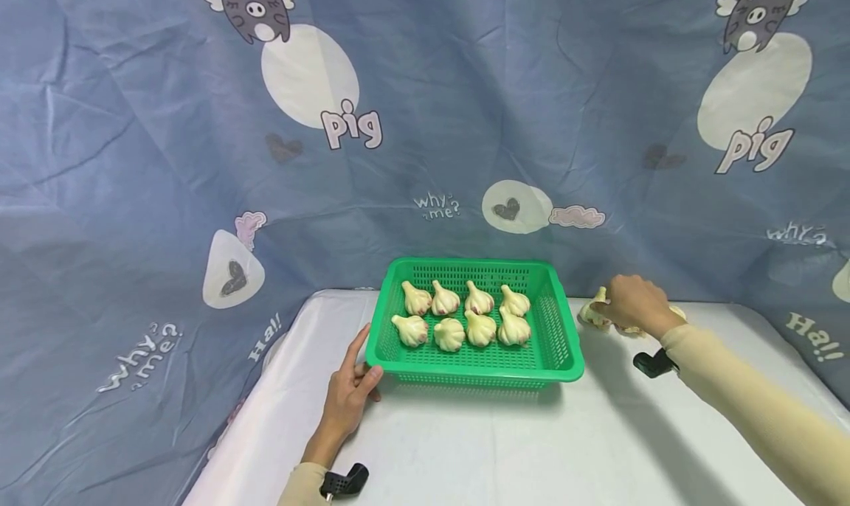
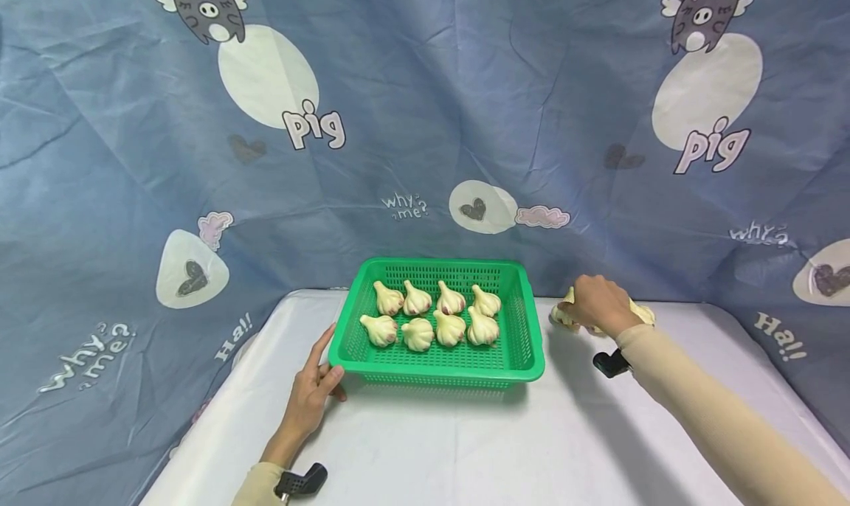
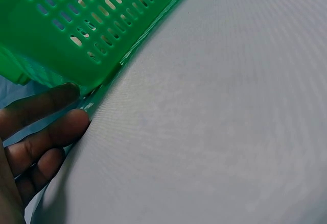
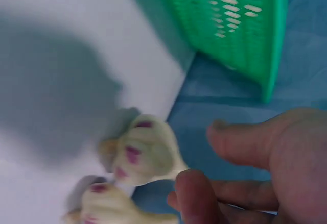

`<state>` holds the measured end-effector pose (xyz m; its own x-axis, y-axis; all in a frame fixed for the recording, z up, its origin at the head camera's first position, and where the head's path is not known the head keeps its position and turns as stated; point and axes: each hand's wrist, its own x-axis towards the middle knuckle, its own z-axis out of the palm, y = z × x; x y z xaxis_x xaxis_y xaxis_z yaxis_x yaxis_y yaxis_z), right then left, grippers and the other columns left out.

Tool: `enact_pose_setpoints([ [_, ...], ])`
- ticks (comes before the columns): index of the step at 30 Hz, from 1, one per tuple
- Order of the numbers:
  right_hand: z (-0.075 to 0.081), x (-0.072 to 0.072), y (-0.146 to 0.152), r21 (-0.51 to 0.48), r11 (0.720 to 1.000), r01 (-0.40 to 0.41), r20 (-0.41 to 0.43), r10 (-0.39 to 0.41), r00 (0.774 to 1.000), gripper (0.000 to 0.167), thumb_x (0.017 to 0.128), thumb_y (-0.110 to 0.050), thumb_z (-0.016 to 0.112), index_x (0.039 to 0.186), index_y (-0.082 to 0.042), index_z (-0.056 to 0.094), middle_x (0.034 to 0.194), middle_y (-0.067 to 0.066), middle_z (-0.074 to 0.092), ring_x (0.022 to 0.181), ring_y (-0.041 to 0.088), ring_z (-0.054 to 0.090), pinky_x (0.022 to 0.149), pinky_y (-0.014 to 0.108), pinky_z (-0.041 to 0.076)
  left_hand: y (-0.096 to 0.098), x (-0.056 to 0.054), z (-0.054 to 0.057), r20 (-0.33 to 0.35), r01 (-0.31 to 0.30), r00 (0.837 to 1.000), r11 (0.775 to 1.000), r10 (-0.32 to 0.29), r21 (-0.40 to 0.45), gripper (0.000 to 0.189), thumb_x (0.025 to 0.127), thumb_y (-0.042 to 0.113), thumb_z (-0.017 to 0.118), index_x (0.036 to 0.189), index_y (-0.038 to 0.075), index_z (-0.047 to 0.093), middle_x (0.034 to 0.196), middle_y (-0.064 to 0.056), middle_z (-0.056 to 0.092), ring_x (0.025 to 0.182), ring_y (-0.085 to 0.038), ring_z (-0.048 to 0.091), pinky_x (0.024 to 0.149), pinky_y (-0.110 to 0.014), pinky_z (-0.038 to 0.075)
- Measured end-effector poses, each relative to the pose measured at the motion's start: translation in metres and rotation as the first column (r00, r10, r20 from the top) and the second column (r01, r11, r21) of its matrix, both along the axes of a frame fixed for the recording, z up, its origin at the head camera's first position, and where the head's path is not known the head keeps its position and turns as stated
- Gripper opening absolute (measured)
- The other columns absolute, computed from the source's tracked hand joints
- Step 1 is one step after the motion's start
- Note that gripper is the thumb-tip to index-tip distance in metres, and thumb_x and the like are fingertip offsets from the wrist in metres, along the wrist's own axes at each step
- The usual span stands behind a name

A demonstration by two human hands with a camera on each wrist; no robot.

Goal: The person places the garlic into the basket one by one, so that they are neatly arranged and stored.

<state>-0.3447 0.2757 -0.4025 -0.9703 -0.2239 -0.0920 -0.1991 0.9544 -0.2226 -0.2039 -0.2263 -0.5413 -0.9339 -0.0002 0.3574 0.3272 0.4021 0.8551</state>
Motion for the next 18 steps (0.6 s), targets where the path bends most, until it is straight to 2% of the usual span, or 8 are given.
enact_pose_setpoints([
  [2, -0.004, 0.001, 0.005, 0.010, 1.000, 0.001, 0.025, -0.001, 1.000, 0.031, 0.097, -0.032, 0.072, 0.075, -0.011, 0.067, 0.071, 0.006, 0.062, 0.064, 0.025, 0.057, 0.051, 0.040, 0.043, 0.000, 0.000, 0.000, 0.003, -0.003, 1.000, 1.000, 0.003, -0.002, 0.074, 0.101, 0.019, 0.063, 0.168, 0.029, 0.032, 0.055, -0.002, 0.065, 0.050, -0.015, 0.064, 0.053, -0.032, 0.053],
  [8, -0.020, 0.003, 0.013, -0.012, 1.000, 0.000, 0.050, 0.001, 0.999, 0.026, 0.095, -0.029, 0.074, 0.080, -0.008, 0.069, 0.064, 0.001, 0.066, 0.060, 0.022, 0.063, 0.052, 0.039, 0.045, -0.001, 0.000, -0.001, 0.012, -0.005, 1.000, 1.000, 0.005, -0.002, 0.074, 0.101, 0.020, 0.062, 0.168, 0.029, 0.032, 0.055, -0.003, 0.065, 0.050, -0.015, 0.064, 0.053, -0.031, 0.053],
  [13, -0.032, 0.004, 0.017, -0.013, 1.000, 0.018, 0.068, -0.017, 0.998, 0.026, 0.094, -0.027, 0.074, 0.083, -0.004, 0.069, 0.063, 0.003, 0.069, 0.057, 0.019, 0.067, 0.052, 0.039, 0.047, -0.001, 0.000, -0.002, 0.002, 0.002, 1.000, 1.000, -0.002, 0.006, 0.074, 0.102, 0.019, 0.062, 0.169, 0.028, 0.031, 0.054, -0.005, 0.064, 0.050, -0.015, 0.064, 0.053, -0.032, 0.055],
  [16, -0.039, 0.004, 0.019, -0.010, 0.999, 0.035, 0.071, -0.035, 0.997, 0.027, 0.097, -0.028, 0.073, 0.083, -0.005, 0.069, 0.065, 0.004, 0.069, 0.057, 0.018, 0.067, 0.052, 0.038, 0.047, 0.000, 0.000, -0.002, -0.004, 0.004, 1.000, 1.000, -0.004, 0.007, 0.074, 0.102, 0.018, 0.062, 0.169, 0.027, 0.031, 0.053, -0.005, 0.063, 0.050, -0.016, 0.063, 0.053, -0.033, 0.055],
  [18, -0.043, 0.004, 0.019, -0.011, 0.999, 0.043, 0.067, -0.042, 0.997, 0.032, 0.097, -0.034, 0.073, 0.081, -0.007, 0.070, 0.065, 0.003, 0.069, 0.058, 0.018, 0.066, 0.051, 0.038, 0.047, 0.000, 0.000, -0.002, -0.006, 0.007, 1.000, 1.000, -0.007, 0.009, 0.074, 0.102, 0.018, 0.062, 0.169, 0.027, 0.031, 0.053, -0.005, 0.062, 0.050, -0.016, 0.063, 0.053, -0.033, 0.056],
])
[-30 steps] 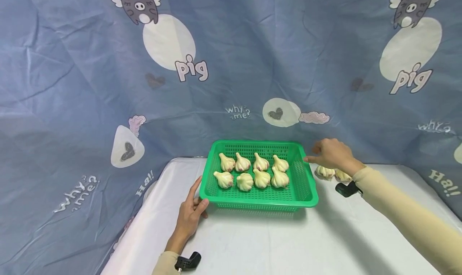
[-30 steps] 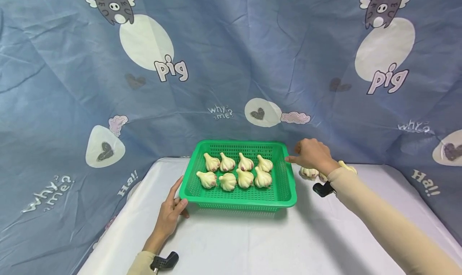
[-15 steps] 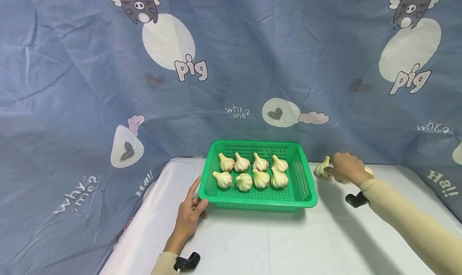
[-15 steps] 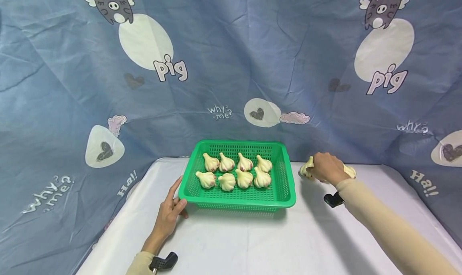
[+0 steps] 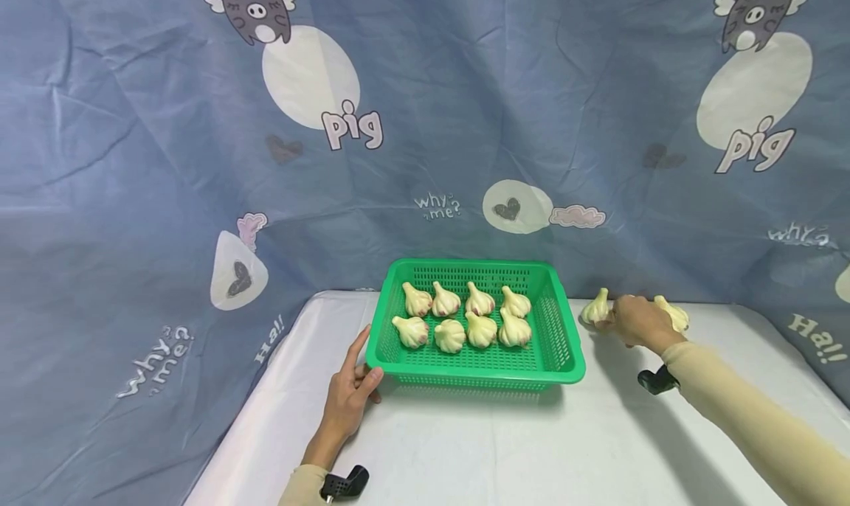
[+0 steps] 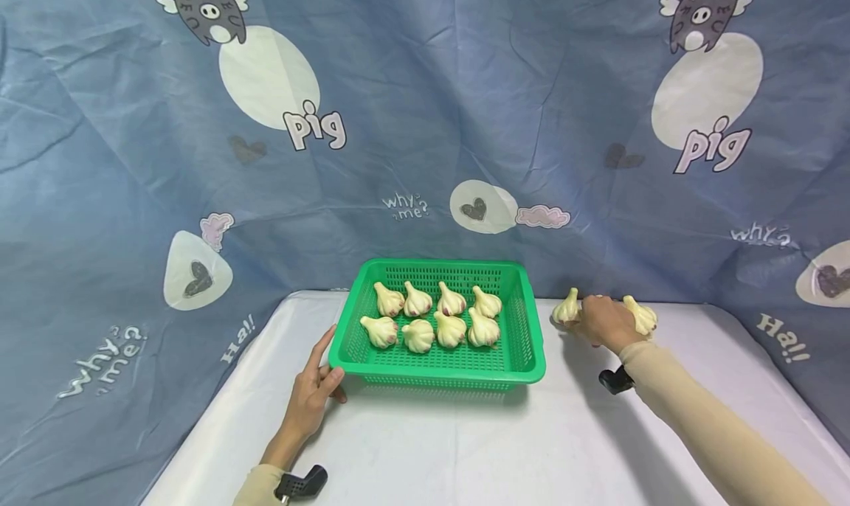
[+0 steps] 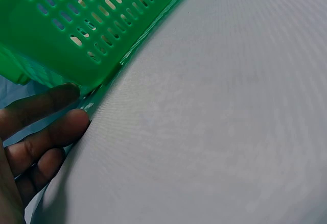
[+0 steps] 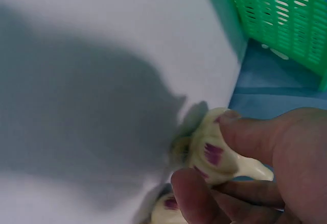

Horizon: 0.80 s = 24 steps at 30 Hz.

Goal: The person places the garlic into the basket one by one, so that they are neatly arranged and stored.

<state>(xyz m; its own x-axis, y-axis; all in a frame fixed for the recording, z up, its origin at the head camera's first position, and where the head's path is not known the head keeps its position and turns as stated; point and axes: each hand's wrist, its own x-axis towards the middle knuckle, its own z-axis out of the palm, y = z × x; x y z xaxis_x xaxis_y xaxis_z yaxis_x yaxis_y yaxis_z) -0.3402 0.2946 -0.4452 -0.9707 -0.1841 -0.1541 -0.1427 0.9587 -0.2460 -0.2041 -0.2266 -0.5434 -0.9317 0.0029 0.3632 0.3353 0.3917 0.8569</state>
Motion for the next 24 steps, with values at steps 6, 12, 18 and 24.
enact_pose_setpoints([
  [6, -0.009, 0.001, -0.003, 0.000, 1.000, 0.017, -0.057, -0.017, 0.998, 0.049, 0.094, -0.051, 0.074, 0.065, -0.013, 0.063, 0.073, 0.013, 0.069, 0.066, 0.028, 0.065, 0.052, 0.043, 0.049, 0.000, 0.000, -0.001, -0.001, 0.009, 1.000, 1.000, -0.009, 0.003, 0.074, 0.102, 0.018, 0.062, 0.169, 0.028, 0.031, 0.055, -0.004, 0.064, 0.050, -0.015, 0.064, 0.054, -0.033, 0.056],
  [12, -0.015, 0.000, -0.006, -0.003, 0.998, 0.060, -0.160, -0.060, 0.985, 0.056, 0.091, -0.054, 0.075, 0.077, 0.000, 0.068, 0.088, 0.029, 0.068, 0.076, 0.043, 0.067, 0.056, 0.055, 0.052, 0.000, 0.000, -0.001, -0.002, 0.000, 1.000, 1.000, 0.000, -0.004, 0.074, 0.102, 0.019, 0.062, 0.169, 0.029, 0.031, 0.054, -0.002, 0.064, 0.050, -0.015, 0.064, 0.054, -0.033, 0.056],
  [18, -0.022, -0.004, -0.005, -0.032, 0.998, 0.062, -0.183, -0.066, 0.981, 0.049, 0.092, -0.049, 0.076, 0.071, -0.006, 0.063, 0.085, 0.029, 0.068, 0.072, 0.041, 0.066, 0.053, 0.053, 0.050, 0.000, -0.001, -0.001, 0.012, -0.005, 1.000, 1.000, 0.005, -0.013, 0.073, 0.103, 0.020, 0.062, 0.169, 0.030, 0.031, 0.058, -0.002, 0.067, 0.051, -0.014, 0.065, 0.054, -0.032, 0.055],
  [24, -0.026, -0.007, -0.007, -0.064, 0.997, 0.045, -0.203, -0.057, 0.978, 0.043, 0.090, -0.043, 0.077, 0.072, -0.006, 0.067, 0.075, 0.019, 0.066, 0.065, 0.032, 0.060, 0.051, 0.048, 0.048, -0.001, -0.001, -0.001, 0.018, -0.006, 1.000, 1.000, 0.006, -0.010, 0.073, 0.103, 0.020, 0.061, 0.169, 0.030, 0.031, 0.057, -0.003, 0.065, 0.051, -0.014, 0.065, 0.054, -0.033, 0.056],
])
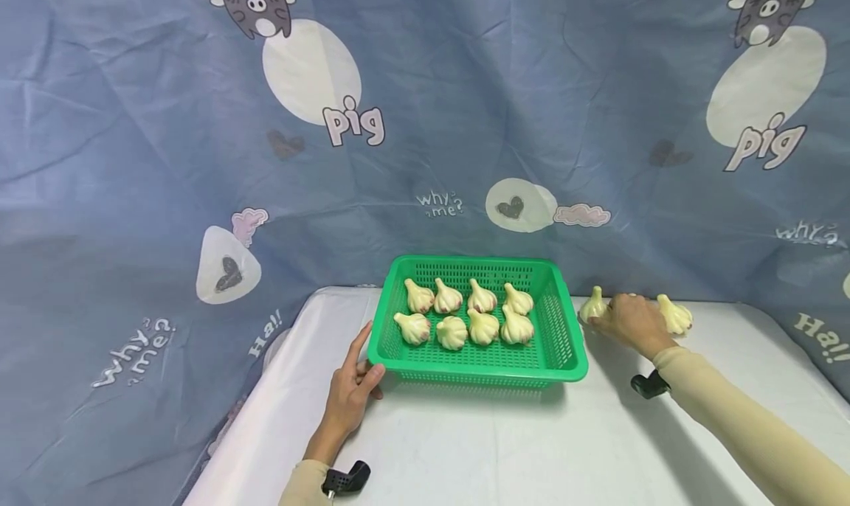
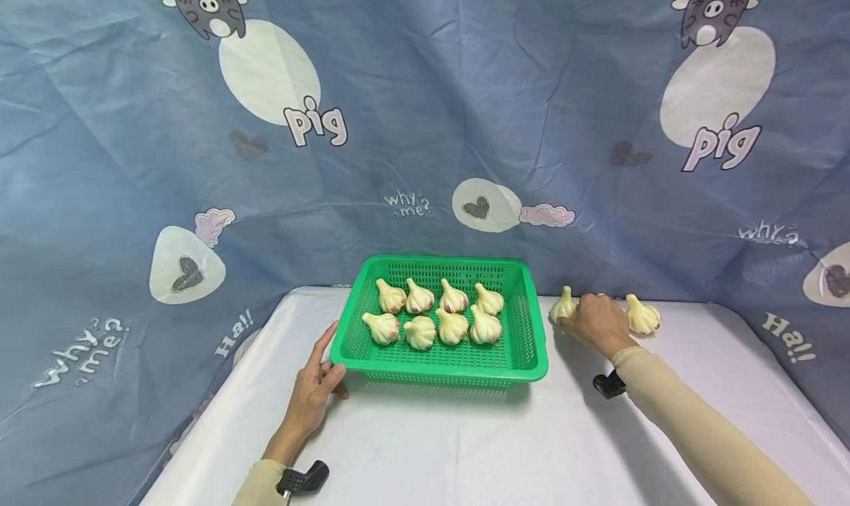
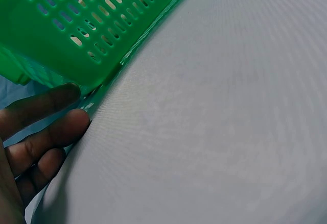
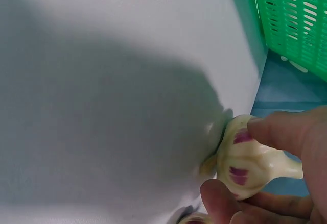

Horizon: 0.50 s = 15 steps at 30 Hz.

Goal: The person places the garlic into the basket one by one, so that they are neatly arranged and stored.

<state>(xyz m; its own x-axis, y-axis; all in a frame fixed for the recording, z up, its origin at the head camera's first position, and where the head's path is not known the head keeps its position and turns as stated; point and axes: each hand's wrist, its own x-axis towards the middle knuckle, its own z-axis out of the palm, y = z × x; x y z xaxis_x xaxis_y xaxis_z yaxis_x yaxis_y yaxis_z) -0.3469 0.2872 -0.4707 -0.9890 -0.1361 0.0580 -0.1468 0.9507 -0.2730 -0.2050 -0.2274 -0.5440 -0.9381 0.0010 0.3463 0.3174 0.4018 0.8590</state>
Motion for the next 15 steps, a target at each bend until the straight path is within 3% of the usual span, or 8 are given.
enact_pose_setpoints([
  [4, -0.0016, -0.0012, -0.0015, -0.008, 1.000, 0.015, -0.002, -0.015, 1.000, 0.043, 0.090, -0.042, 0.077, 0.082, 0.000, 0.069, 0.077, 0.021, 0.066, 0.064, 0.033, 0.060, 0.050, 0.048, 0.048, 0.0003, 0.0003, 0.0003, 0.007, -0.002, 1.000, 1.000, 0.002, -0.002, 0.074, 0.103, 0.021, 0.061, 0.169, 0.031, 0.030, 0.056, -0.003, 0.065, 0.051, -0.014, 0.064, 0.054, -0.032, 0.056],
  [10, -0.0040, -0.0016, -0.0016, -0.022, 1.000, 0.002, -0.028, -0.003, 1.000, 0.059, 0.090, -0.041, 0.079, 0.116, 0.011, 0.068, 0.091, 0.031, 0.070, 0.073, 0.040, 0.067, 0.055, 0.053, 0.052, 0.0011, 0.0010, 0.0016, 0.015, -0.006, 1.000, 1.000, 0.006, -0.007, 0.074, 0.103, 0.022, 0.062, 0.169, 0.031, 0.030, 0.059, -0.003, 0.067, 0.051, -0.015, 0.065, 0.055, -0.032, 0.056],
  [15, -0.0066, -0.0017, -0.0008, -0.044, 0.999, -0.008, -0.048, 0.006, 0.999, 0.051, 0.088, -0.034, 0.079, 0.112, 0.011, 0.069, 0.083, 0.020, 0.067, 0.070, 0.033, 0.061, 0.053, 0.047, 0.048, 0.0013, 0.0014, 0.0018, 0.008, -0.011, 1.000, 1.000, 0.011, -0.013, 0.074, 0.102, 0.023, 0.062, 0.169, 0.032, 0.030, 0.058, -0.003, 0.067, 0.051, -0.014, 0.065, 0.054, -0.031, 0.055],
])
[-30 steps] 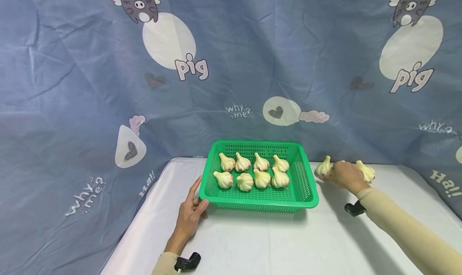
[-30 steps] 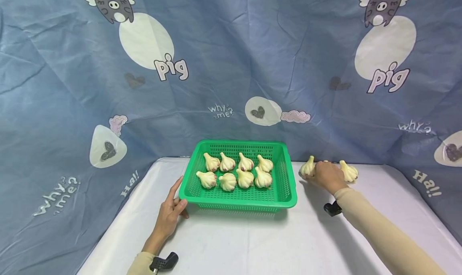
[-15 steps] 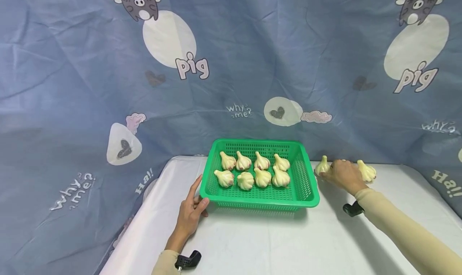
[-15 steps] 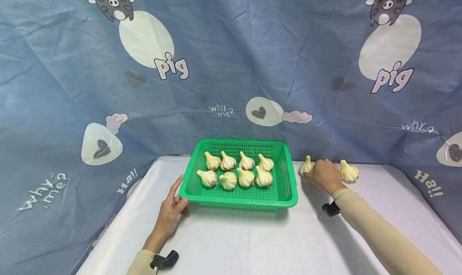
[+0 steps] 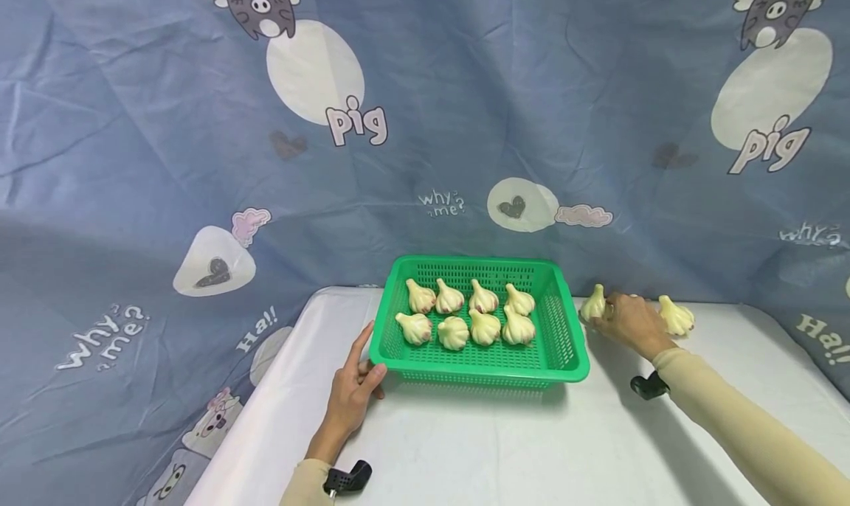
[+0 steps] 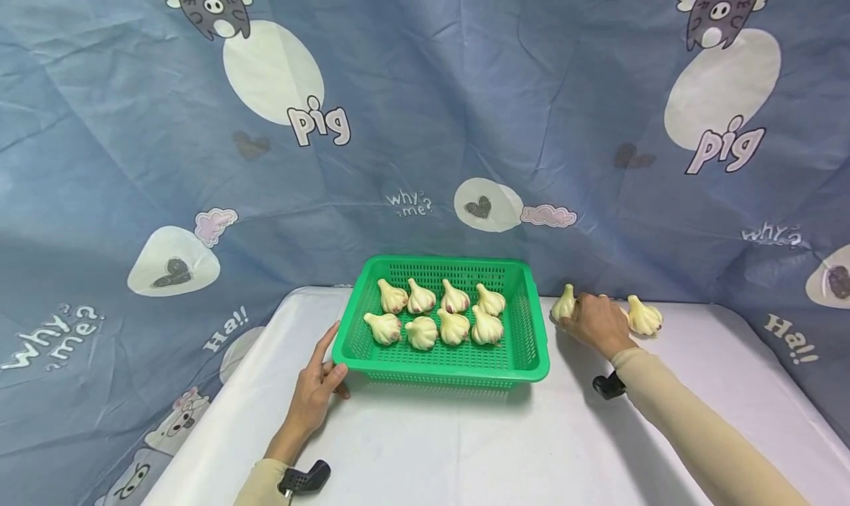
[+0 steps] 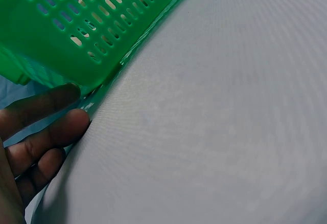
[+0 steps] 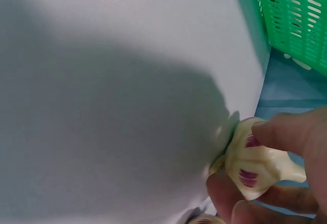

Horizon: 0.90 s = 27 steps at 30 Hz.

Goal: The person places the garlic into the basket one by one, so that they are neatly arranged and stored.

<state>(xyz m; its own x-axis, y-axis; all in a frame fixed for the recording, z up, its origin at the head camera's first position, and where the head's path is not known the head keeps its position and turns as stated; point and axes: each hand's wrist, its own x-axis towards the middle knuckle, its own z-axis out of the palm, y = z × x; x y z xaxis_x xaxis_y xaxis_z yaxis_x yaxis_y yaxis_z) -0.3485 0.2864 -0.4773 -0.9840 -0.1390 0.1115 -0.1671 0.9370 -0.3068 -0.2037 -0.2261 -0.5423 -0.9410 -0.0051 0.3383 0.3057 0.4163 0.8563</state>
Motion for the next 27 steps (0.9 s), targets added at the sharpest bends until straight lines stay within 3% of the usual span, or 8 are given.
enact_pose_setpoints([
  [6, -0.003, 0.000, -0.001, -0.023, 1.000, -0.014, -0.066, 0.013, 0.998, 0.035, 0.086, -0.034, 0.081, 0.080, -0.003, 0.065, 0.070, 0.009, 0.059, 0.063, 0.026, 0.054, 0.048, 0.040, 0.042, 0.000, -0.001, 0.001, 0.001, 0.001, 1.000, 1.000, -0.001, 0.001, 0.074, 0.103, 0.023, 0.062, 0.169, 0.033, 0.030, 0.058, -0.004, 0.066, 0.051, -0.014, 0.065, 0.055, -0.031, 0.055],
  [15, 0.013, 0.002, 0.001, -0.083, 0.996, 0.013, -0.119, -0.023, 0.993, 0.034, 0.081, -0.036, 0.085, 0.070, -0.010, 0.067, 0.061, 0.000, 0.050, 0.061, 0.024, 0.050, 0.050, 0.036, 0.037, 0.000, 0.001, -0.001, -0.007, 0.010, 1.000, 1.000, -0.010, 0.005, 0.074, 0.103, 0.021, 0.062, 0.169, 0.031, 0.030, 0.056, -0.004, 0.064, 0.051, -0.016, 0.065, 0.055, -0.032, 0.055],
  [20, 0.035, 0.002, 0.003, -0.088, 0.996, 0.003, -0.120, -0.013, 0.993, 0.036, 0.080, -0.040, 0.087, 0.080, -0.005, 0.077, 0.064, 0.003, 0.064, 0.065, 0.029, 0.059, 0.056, 0.045, 0.046, 0.000, 0.001, 0.000, -0.018, 0.019, 1.000, 1.000, -0.019, 0.015, 0.074, 0.102, 0.019, 0.062, 0.169, 0.029, 0.031, 0.054, -0.004, 0.063, 0.051, -0.017, 0.064, 0.054, -0.033, 0.056],
  [24, 0.054, 0.001, 0.001, -0.103, 0.995, 0.006, -0.125, -0.019, 0.992, 0.048, 0.077, -0.040, 0.089, 0.106, -0.002, 0.083, 0.087, 0.017, 0.079, 0.078, 0.045, 0.072, 0.064, 0.057, 0.055, 0.000, 0.001, 0.001, -0.015, 0.020, 1.000, 1.000, -0.019, 0.024, 0.074, 0.103, 0.019, 0.062, 0.169, 0.029, 0.031, 0.055, -0.005, 0.063, 0.051, -0.017, 0.064, 0.055, -0.034, 0.057],
  [27, 0.066, 0.000, -0.002, -0.121, 0.993, 0.007, -0.117, -0.022, 0.993, 0.047, 0.076, -0.040, 0.089, 0.105, -0.004, 0.084, 0.094, 0.019, 0.080, 0.080, 0.044, 0.072, 0.060, 0.052, 0.053, 0.000, 0.002, 0.002, -0.008, 0.011, 1.000, 1.000, -0.011, 0.018, 0.074, 0.103, 0.019, 0.062, 0.169, 0.030, 0.031, 0.056, -0.005, 0.064, 0.051, -0.016, 0.065, 0.055, -0.033, 0.056],
])
